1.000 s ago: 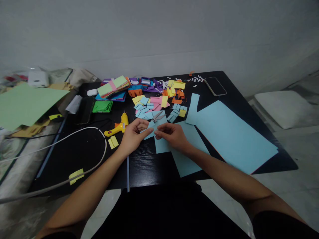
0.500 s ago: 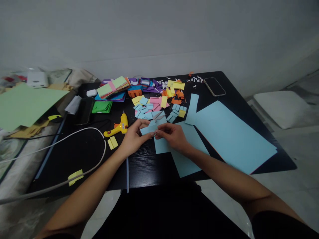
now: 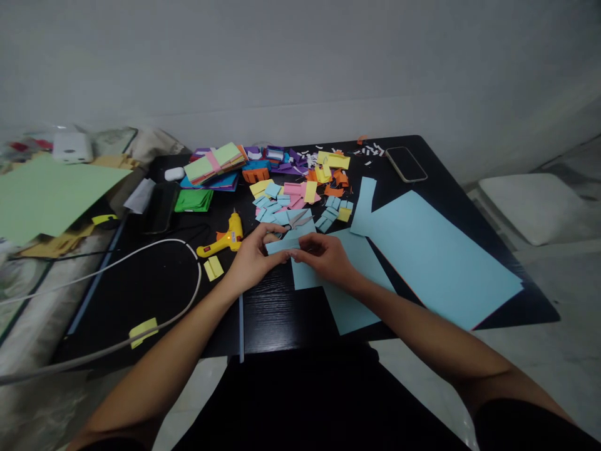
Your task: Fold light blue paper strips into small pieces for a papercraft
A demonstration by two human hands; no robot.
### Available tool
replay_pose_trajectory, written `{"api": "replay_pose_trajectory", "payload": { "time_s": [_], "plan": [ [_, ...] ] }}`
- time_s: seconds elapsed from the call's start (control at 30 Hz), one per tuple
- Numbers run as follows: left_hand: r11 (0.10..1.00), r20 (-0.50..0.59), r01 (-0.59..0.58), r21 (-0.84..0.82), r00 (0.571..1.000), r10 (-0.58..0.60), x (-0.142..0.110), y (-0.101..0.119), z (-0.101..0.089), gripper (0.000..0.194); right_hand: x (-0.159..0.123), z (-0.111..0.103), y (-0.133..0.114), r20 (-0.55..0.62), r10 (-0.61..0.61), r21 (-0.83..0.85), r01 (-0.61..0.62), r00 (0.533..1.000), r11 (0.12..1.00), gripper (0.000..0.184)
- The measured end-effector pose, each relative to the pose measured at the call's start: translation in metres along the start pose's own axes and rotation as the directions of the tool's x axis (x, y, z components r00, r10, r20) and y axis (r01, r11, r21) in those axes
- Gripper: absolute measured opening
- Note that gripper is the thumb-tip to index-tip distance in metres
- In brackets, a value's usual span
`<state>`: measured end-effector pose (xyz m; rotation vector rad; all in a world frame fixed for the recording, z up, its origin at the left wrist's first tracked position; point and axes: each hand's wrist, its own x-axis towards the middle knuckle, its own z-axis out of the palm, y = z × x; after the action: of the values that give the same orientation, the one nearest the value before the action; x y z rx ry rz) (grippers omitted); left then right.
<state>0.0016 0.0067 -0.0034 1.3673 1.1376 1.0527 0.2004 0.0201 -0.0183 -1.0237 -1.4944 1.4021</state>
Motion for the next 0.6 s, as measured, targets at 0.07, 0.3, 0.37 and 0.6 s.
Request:
{"api": "replay_pose_trajectory", "payload": {
  "time_s": [0.07,0.3,0.37,0.6],
  "plan": [
    [1.000,0.006,0.002,0.030,1.000,-0.002,-0.0003,-0.0006,-0.0009,0.044,0.0007,-0.0009,-0.0009,0.025,0.014,-0.016,-0.013,1.000,1.000,0.030],
    [0.998,0.022,-0.001,0.065,1.000,0.000,0.0012,-0.0039,-0.0051,0.038,0.0028,-0.0010,-0.0007,0.077,0.037,-0.026,-0.035,0.996,0.999,0.020],
    [0.999,0.035,0.001,0.052,0.999,-0.003,0.0017,-0.0051,-0.0056,0.038,0.0028,-0.0004,0.0000,0.057,0.035,-0.032,-0.034,0.998,0.999,0.019],
    [0.998,0.118,0.020,0.057,0.993,-0.027,-0.0022,-0.0002,-0.0026,0.029,0.0032,0.0012,0.0050,-0.049,-0.071,-0.013,0.070,0.996,0.997,0.026]
  ]
}}
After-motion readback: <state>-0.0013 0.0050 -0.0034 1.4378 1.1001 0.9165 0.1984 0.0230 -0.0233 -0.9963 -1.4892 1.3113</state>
